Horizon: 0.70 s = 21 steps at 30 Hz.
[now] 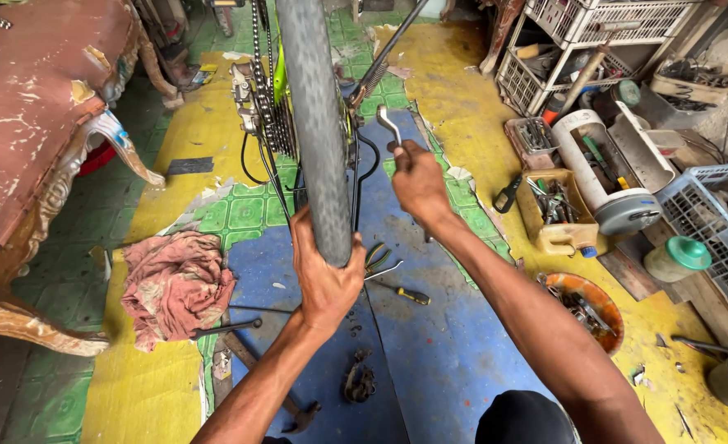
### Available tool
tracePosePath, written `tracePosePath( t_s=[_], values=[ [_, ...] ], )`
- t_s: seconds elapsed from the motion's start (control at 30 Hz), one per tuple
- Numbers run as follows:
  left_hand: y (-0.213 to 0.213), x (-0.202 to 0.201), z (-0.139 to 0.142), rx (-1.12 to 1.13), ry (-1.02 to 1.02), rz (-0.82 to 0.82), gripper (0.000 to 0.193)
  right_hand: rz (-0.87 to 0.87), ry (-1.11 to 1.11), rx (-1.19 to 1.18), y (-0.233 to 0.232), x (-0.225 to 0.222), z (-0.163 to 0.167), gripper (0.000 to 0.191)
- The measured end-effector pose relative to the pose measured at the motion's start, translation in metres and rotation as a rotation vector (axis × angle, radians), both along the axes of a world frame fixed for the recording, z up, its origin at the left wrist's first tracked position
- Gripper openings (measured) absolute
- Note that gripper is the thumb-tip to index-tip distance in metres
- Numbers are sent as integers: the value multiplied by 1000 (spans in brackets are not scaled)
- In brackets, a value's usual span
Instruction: The person adjusts the rear wheel and derailleur of a bicycle using a wrench and other tools. They rotate the wheel to test the chain movement and make fine adjustments to the derailleur cable.
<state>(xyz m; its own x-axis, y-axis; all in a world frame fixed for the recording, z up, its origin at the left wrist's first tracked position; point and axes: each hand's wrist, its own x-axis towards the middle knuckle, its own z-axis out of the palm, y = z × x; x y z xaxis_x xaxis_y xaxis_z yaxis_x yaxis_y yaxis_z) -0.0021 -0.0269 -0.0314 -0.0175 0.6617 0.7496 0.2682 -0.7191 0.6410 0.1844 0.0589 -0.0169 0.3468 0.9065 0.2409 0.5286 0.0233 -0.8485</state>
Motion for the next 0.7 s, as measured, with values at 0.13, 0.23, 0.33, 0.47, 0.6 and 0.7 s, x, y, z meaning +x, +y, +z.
tracePosePath(
  t_s=[0.13, 0.23, 0.33, 0.47, 0.6, 0.7],
  values=[
    [4, 2, -4, -95, -37, -90, 52, 40, 140, -144, -18, 9, -3, 34],
    [3, 8, 9, -3, -33, -67, 53, 73, 215, -203, -25, 10, -14, 35],
    [2, 14, 35, -263, -65, -73, 51, 77, 231, -140, -21, 13, -24, 35],
    [17, 22, 78, -264, -33, -57, 63, 63, 328, -83, -7, 24, -33, 36],
    [36, 30, 114, -191, 49, 1, 66, 107, 386, 56, 9, 26, -36, 42],
    [38, 28, 127, -271, 42, -36, 51, 121, 388, 96, 18, 13, -40, 46]
  ],
)
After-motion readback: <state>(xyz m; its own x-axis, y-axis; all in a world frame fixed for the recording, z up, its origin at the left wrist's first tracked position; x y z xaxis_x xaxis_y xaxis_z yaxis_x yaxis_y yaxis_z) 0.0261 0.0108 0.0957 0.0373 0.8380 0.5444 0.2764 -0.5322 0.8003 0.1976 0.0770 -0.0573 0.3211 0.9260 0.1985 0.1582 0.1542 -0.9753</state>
